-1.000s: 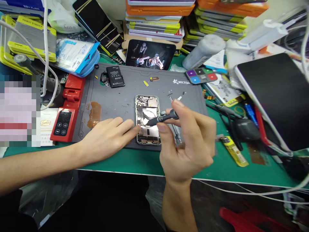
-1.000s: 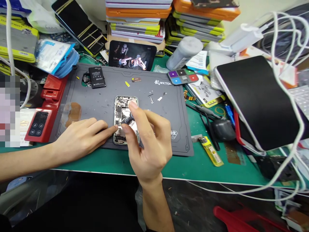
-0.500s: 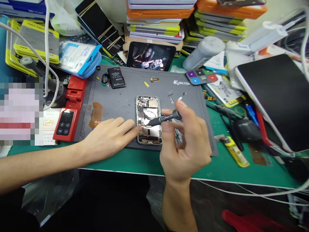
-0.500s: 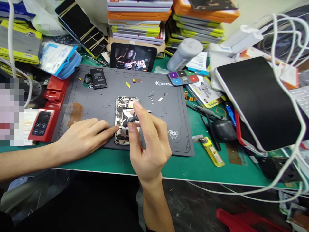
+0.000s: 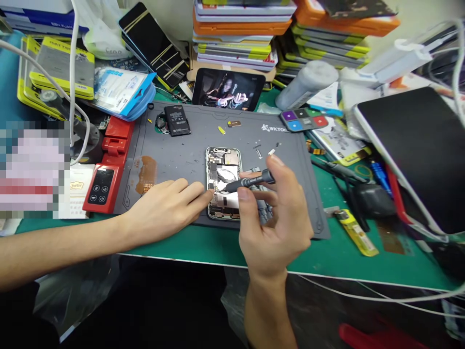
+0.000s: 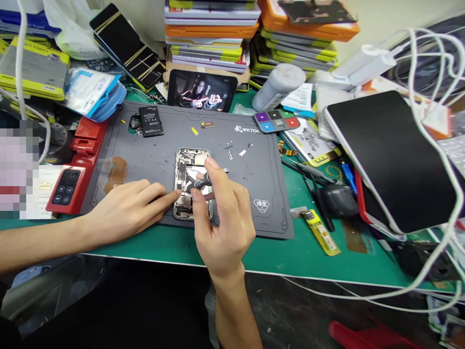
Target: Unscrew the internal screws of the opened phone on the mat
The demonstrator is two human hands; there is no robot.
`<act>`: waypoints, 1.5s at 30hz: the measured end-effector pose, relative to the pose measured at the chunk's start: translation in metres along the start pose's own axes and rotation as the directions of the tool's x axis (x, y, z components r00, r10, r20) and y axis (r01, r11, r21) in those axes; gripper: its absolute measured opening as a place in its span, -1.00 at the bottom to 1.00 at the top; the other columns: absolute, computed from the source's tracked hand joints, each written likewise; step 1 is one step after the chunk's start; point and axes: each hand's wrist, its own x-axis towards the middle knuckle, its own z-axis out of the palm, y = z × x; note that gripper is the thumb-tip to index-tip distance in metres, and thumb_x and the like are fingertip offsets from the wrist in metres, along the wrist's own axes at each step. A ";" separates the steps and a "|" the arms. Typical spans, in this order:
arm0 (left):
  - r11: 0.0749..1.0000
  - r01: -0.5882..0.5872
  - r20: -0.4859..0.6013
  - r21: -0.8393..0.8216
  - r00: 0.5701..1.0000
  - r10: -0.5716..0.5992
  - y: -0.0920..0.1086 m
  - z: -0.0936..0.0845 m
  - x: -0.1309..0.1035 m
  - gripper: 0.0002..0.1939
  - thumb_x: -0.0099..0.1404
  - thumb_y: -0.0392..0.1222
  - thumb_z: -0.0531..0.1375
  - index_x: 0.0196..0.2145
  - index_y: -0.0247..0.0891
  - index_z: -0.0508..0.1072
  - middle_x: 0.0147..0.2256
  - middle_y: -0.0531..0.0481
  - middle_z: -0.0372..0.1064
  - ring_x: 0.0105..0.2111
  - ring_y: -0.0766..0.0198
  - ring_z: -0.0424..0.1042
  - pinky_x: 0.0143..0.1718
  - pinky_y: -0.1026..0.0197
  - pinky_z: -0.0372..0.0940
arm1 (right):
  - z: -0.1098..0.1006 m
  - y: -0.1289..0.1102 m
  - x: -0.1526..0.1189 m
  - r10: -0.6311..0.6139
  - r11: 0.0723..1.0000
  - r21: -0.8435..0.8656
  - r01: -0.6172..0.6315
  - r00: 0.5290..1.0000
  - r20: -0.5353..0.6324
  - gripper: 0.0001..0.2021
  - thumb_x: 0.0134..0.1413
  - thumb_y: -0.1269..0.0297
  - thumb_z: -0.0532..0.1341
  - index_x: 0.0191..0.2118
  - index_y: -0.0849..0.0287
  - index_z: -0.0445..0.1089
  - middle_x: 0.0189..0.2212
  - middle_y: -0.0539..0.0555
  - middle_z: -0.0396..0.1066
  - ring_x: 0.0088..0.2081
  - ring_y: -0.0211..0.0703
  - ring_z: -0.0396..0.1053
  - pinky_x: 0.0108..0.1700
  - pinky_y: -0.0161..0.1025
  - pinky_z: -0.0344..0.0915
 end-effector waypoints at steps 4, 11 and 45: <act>1.000 -0.004 0.000 0.015 1.000 0.004 0.000 0.001 0.000 -0.74 0.67 -0.23 0.09 0.16 -0.37 0.48 -0.20 -0.04 0.43 -0.29 0.17 0.37 -0.38 0.01 0.34 | 0.000 0.000 -0.002 0.017 1.000 0.000 -0.017 1.000 -0.006 -0.19 0.23 0.57 0.39 0.51 -0.11 0.28 0.22 0.12 0.56 0.11 -0.01 0.60 0.01 -0.08 0.62; 1.000 -0.015 -0.005 0.018 1.000 0.016 0.000 0.001 -0.002 -0.74 0.63 -0.28 0.14 0.17 -0.41 0.47 -0.21 -0.03 0.42 -0.31 0.15 0.35 -0.40 0.00 0.32 | 0.000 0.001 -0.005 0.038 0.999 0.012 -0.038 0.999 -0.003 -0.20 0.24 0.56 0.39 0.51 -0.13 0.28 0.24 0.14 0.56 0.10 0.05 0.63 0.05 0.01 0.64; 0.999 0.001 -0.004 0.032 1.000 -0.001 0.002 0.003 -0.001 -0.73 0.62 -0.26 0.14 0.18 -0.39 0.48 -0.19 -0.05 0.42 -0.29 0.11 0.37 -0.39 0.00 0.32 | -0.003 -0.003 -0.007 0.101 0.994 0.039 -0.102 0.994 0.031 -0.18 0.26 0.57 0.34 0.54 -0.14 0.22 0.29 0.16 0.49 0.09 0.00 0.59 -0.14 -0.17 0.59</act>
